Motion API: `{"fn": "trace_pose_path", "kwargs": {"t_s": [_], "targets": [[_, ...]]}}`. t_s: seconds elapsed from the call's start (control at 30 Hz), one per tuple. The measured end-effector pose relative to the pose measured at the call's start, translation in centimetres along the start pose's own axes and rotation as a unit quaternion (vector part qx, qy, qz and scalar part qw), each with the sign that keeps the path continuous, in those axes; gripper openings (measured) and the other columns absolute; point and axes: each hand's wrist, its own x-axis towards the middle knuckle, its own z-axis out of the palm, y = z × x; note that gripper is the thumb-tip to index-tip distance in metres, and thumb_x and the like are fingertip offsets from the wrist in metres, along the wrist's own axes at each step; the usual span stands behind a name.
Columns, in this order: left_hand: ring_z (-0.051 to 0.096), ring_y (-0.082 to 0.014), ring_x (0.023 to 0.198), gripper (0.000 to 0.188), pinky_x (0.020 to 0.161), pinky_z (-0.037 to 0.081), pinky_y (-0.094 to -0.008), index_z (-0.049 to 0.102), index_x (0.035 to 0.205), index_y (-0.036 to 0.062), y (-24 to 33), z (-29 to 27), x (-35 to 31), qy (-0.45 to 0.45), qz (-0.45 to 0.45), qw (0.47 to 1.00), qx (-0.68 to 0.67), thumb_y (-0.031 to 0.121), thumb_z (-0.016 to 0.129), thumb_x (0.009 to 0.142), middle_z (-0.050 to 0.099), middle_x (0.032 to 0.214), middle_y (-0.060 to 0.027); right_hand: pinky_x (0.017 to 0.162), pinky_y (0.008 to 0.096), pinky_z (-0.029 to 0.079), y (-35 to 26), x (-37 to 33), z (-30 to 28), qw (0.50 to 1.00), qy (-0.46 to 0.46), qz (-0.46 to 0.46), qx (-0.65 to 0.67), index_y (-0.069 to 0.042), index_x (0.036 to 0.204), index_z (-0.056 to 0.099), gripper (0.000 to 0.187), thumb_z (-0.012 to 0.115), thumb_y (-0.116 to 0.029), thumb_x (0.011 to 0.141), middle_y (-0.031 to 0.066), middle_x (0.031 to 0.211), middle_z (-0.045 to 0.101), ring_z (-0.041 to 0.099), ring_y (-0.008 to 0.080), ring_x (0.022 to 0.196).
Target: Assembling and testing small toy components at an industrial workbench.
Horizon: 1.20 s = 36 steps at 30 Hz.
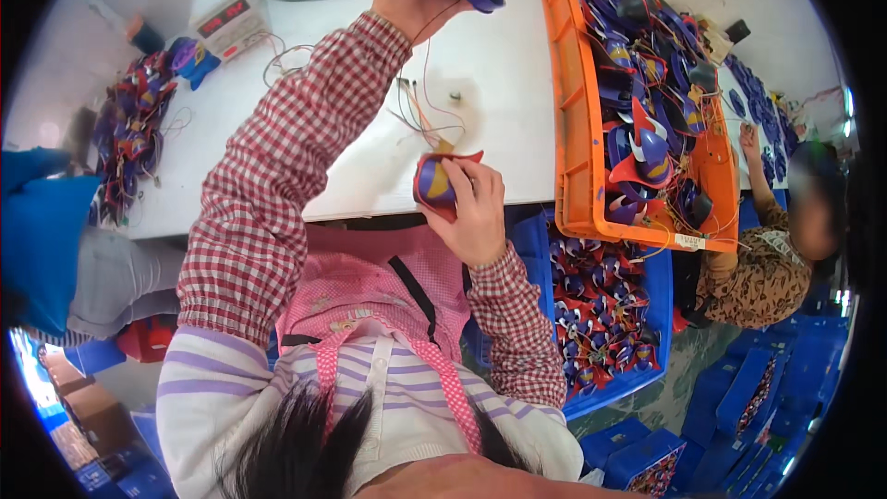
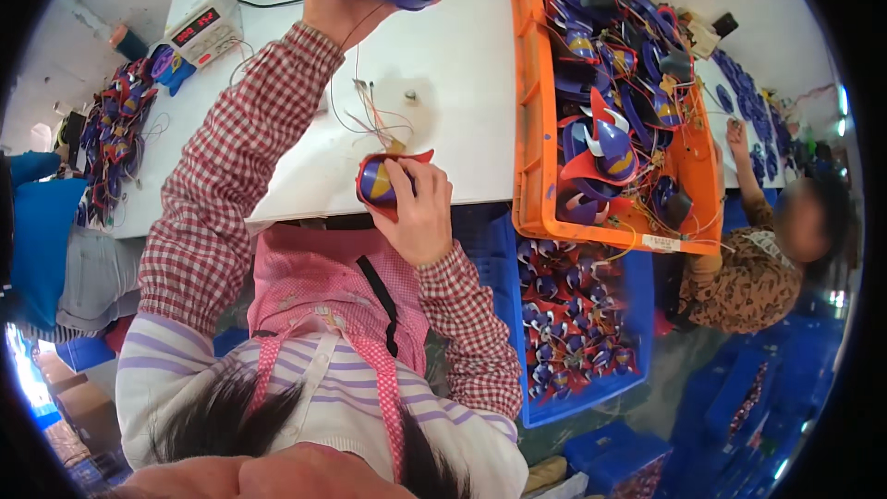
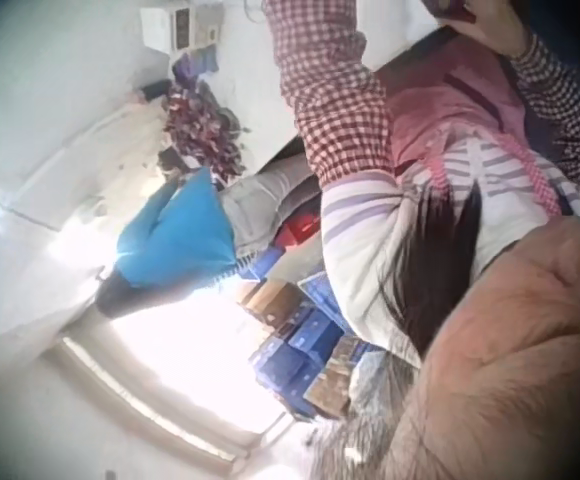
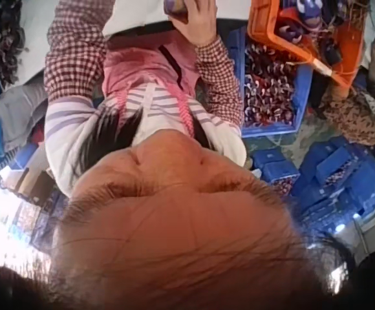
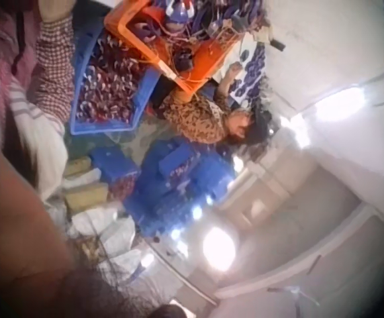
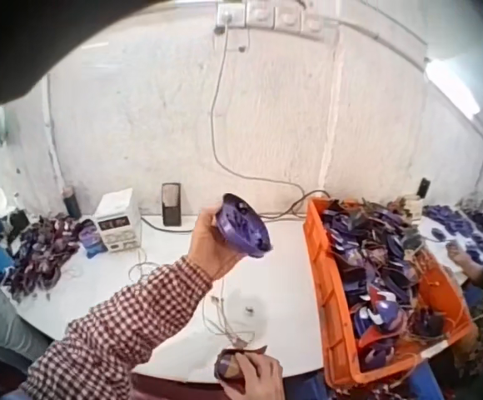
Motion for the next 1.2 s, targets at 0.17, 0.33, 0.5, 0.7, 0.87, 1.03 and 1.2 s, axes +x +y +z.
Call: {"fn": "trace_pose_path", "kwargs": {"t_s": [0.17, 0.33, 0.5, 0.7, 0.87, 1.03, 1.2], "targets": [[0.049, -0.0326, 0.112, 0.072, 0.091, 0.045, -0.0509, 0.031, 0.134, 0.0059, 4.8, 0.2, -7.5, 0.028, -0.069, 0.964, -0.255, 0.043, 0.059, 0.079, 0.048, 0.124, -0.0184, 0.086, 0.0363, 0.044, -3.1, -1.2, -1.0, 0.998, -0.031, -0.028, 0.042, -0.004, 0.118, 0.053, 0.066, 0.08, -0.014, 0.059, 0.0125, 0.113, 0.051, 0.049, 0.029, 0.098], [0.053, -0.0358, 0.106, 0.06, 0.092, 0.042, -0.055, 0.043, 0.124, 0.0023, 5.8, -3.3, -14.2, 0.034, -0.03, 0.967, -0.25, 0.04, 0.056, 0.079, 0.051, 0.12, -0.019, 0.086, 0.0359, 0.044, -6.5, -1.6, -3.1, 0.982, -0.119, -0.064, 0.134, -0.005, 0.118, 0.052, 0.067, 0.081, -0.012, 0.057, 0.0123, 0.115, 0.051, 0.05, 0.0286, 0.1], [0.053, -0.0333, 0.104, 0.051, 0.089, 0.043, -0.0514, 0.046, 0.121, 0.0012, 8.7, -8.3, -19.8, 0.093, -0.006, 0.961, -0.259, 0.031, 0.052, 0.079, 0.054, 0.117, -0.0181, 0.087, 0.0358, 0.044, -10.3, -1.2, -3.2, 0.95, -0.194, -0.087, 0.23, -0.006, 0.116, 0.052, 0.067, 0.081, -0.011, 0.056, 0.0118, 0.116, 0.052, 0.05, 0.0283, 0.101], [0.056, -0.0258, 0.096, 0.047, 0.08, 0.05, -0.0353, 0.045, 0.119, 0.0013, 8.6, -14.1, -24.7, 0.217, -0.04, 0.959, -0.179, 0.02, 0.054, 0.077, 0.056, 0.111, -0.0146, 0.088, 0.0369, 0.042, -13.6, -0.7, -2.0, 0.922, -0.269, -0.139, 0.242, -0.007, 0.11, 0.052, 0.06, 0.079, -0.014, 0.056, 0.0108, 0.117, 0.052, 0.049, 0.0284, 0.102], [0.057, -0.0201, 0.089, 0.045, 0.077, 0.049, -0.0277, 0.046, 0.119, 0.0001, 5.7, -16.3, -25.6, 0.261, -0.138, 0.952, -0.08, 0.016, 0.052, 0.077, 0.057, 0.107, -0.0123, 0.09, 0.0385, 0.041, -16.7, 1.1, -1.5, 0.909, -0.312, -0.217, 0.17, -0.009, 0.107, 0.053, 0.059, 0.079, -0.013, 0.054, 0.0091, 0.116, 0.052, 0.048, 0.0278, 0.104], [0.057, -0.0202, 0.088, 0.045, 0.077, 0.049, -0.0262, 0.048, 0.119, -0.0002, 2.5, -18.2, -23.3, 0.196, -0.177, 0.964, 0.017, 0.017, 0.052, 0.077, 0.058, 0.105, -0.0131, 0.088, 0.0388, 0.04, -20.4, 4.1, 0.2, 0.894, -0.306, -0.307, 0.111, -0.011, 0.103, 0.054, 0.054, 0.077, -0.012, 0.054, 0.0075, 0.115, 0.053, 0.048, 0.0271, 0.105], [0.057, -0.0215, 0.089, 0.046, 0.077, 0.047, -0.0256, 0.049, 0.119, -0.0012, -0.8, -22.2, -21.6, 0.15, -0.028, 0.965, 0.213, 0.021, 0.053, 0.079, 0.059, 0.101, -0.013, 0.085, 0.0379, 0.04, -21.7, 8.1, 3.1, 0.879, -0.246, -0.406, 0.036, -0.012, 0.099, 0.055, 0.047, 0.074, -0.01, 0.056, 0.0062, 0.114, 0.053, 0.048, 0.027, 0.105]]}}
